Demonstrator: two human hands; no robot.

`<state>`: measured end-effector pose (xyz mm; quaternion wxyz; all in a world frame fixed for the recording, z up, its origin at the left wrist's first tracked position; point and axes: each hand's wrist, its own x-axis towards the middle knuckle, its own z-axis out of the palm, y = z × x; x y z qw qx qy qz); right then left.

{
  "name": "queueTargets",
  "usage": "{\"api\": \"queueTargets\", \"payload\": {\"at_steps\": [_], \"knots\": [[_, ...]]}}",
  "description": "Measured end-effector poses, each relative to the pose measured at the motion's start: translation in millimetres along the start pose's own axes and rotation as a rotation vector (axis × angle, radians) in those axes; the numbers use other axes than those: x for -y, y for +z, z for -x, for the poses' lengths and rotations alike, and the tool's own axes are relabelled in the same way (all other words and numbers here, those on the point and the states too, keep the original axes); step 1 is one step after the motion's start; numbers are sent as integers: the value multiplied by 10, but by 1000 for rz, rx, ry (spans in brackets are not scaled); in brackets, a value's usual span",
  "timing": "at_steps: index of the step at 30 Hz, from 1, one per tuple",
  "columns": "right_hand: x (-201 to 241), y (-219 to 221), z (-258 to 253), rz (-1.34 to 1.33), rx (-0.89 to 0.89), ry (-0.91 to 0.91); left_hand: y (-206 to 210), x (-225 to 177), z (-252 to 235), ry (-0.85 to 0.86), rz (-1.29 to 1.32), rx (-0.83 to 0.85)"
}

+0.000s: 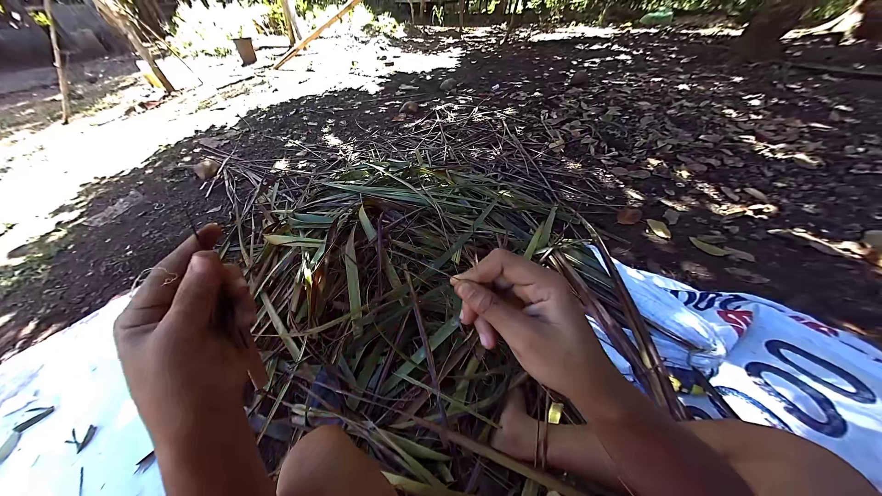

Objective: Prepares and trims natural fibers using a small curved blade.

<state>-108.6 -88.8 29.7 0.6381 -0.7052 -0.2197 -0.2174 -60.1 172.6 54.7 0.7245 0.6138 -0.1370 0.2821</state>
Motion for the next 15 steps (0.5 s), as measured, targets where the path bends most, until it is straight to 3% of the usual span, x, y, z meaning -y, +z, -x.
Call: {"api": "queueTargets", "payload": {"at_steps": [6,8,11,15], "knots": [[-65,1,-160,91,4,43,465,180,252,-57,-172,310],[35,-120,-211,206,110,201,580,301,237,-95,-369,450],[231,-432,-58,226,153,455,585,690,179,-136,-799,742],[554,-1255,517,600,192,631,559,1441,65,-304,-962,1242]]}}
